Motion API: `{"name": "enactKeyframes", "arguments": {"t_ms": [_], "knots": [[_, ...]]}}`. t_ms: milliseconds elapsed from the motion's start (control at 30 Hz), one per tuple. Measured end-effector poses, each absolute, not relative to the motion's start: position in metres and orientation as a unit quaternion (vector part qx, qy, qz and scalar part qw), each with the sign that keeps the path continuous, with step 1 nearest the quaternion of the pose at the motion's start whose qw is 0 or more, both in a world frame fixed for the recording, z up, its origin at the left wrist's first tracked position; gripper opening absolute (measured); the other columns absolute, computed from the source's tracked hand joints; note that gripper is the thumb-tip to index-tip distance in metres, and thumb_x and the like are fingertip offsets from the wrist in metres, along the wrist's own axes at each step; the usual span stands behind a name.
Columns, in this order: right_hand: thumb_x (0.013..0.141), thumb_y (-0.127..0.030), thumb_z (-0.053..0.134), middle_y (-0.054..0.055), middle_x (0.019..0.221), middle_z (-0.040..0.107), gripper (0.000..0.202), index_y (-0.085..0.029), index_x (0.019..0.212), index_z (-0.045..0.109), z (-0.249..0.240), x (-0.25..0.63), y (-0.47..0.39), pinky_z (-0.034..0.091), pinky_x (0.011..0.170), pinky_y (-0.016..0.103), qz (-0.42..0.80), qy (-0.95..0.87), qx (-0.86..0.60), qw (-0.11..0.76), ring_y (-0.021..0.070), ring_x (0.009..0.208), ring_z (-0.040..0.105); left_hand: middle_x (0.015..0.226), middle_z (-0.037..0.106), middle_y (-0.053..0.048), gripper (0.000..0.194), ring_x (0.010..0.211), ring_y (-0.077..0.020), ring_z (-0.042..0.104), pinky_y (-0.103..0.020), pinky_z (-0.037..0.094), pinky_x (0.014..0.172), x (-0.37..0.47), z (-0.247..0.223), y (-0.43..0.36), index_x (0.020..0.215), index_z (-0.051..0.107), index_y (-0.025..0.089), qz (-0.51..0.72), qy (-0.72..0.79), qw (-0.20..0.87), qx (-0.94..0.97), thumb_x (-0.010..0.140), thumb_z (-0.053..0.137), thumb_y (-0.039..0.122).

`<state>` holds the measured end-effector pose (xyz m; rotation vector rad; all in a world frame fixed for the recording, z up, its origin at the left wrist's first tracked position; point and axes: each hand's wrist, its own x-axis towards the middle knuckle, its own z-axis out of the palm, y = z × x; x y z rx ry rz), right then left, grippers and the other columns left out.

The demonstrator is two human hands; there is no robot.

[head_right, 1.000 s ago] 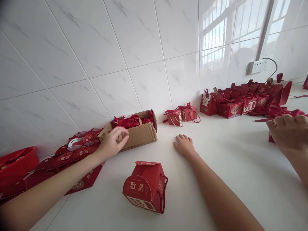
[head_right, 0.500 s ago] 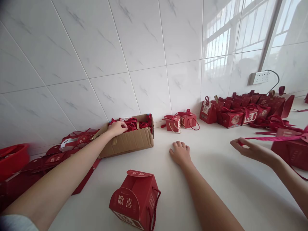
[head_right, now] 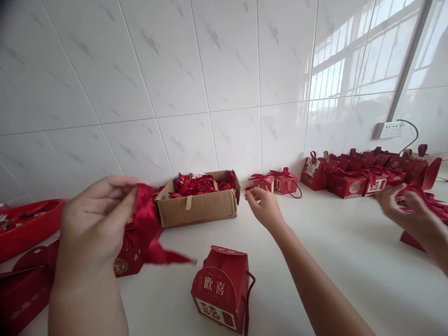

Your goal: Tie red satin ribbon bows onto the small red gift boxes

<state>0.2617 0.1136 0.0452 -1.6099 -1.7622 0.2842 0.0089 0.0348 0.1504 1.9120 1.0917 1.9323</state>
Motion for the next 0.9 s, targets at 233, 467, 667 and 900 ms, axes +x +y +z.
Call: {"name": "enactKeyframes", "arguments": {"t_ms": [233, 467, 667, 900], "knots": [[0.080, -0.017, 0.061, 0.007, 0.105, 0.059, 0.043, -0.025, 0.119, 0.044, 0.084, 0.171, 0.048, 0.052, 0.070, 0.030, 0.029, -0.761, -0.203, 0.615, 0.0167, 0.089, 0.058, 0.057, 0.056, 0.004, 0.013, 0.049, -0.0093, 0.052, -0.019, 0.041, 0.043, 0.019, 0.140, 0.026, 0.078, 0.065, 0.022, 0.508, 0.400, 0.057, 0.761, 0.080, 0.062, 0.034], [0.080, -0.017, 0.063, 0.002, 0.081, 0.059, 0.008, -0.022, 0.086, 0.062, 0.088, 0.180, 0.033, 0.051, 0.058, 0.028, 0.054, -0.685, -0.174, 0.705, 0.0137, 0.071, 0.058, 0.066, 0.068, 0.004, 0.014, 0.053, -0.0127, 0.060, -0.021, 0.045, 0.046, 0.016, 0.141, 0.019, 0.074, 0.066, 0.027, 0.428, 0.357, 0.016, 0.830, 0.082, 0.058, 0.035], [0.081, -0.028, 0.067, 0.000, 0.066, 0.063, 0.008, -0.025, 0.083, 0.073, 0.102, 0.217, 0.022, 0.047, 0.050, 0.027, 0.110, -0.666, -0.166, 0.719, 0.0119, 0.056, 0.057, 0.063, 0.068, 0.003, 0.017, 0.049, -0.0144, 0.058, -0.022, 0.042, 0.041, 0.006, 0.138, 0.020, 0.078, 0.069, 0.031, 0.359, 0.346, 0.020, 0.867, 0.081, 0.057, 0.043], [0.082, -0.040, 0.063, -0.006, 0.042, 0.043, 0.016, -0.029, 0.083, 0.074, 0.114, 0.258, 0.018, 0.025, 0.029, 0.023, 0.132, -0.578, -0.158, 0.789, 0.0074, 0.033, 0.037, 0.059, 0.063, 0.003, 0.008, 0.049, -0.0152, 0.053, -0.024, 0.044, 0.048, -0.008, 0.130, -0.001, 0.065, 0.069, 0.033, 0.344, 0.363, 0.107, 0.859, 0.069, 0.068, 0.040]]}}
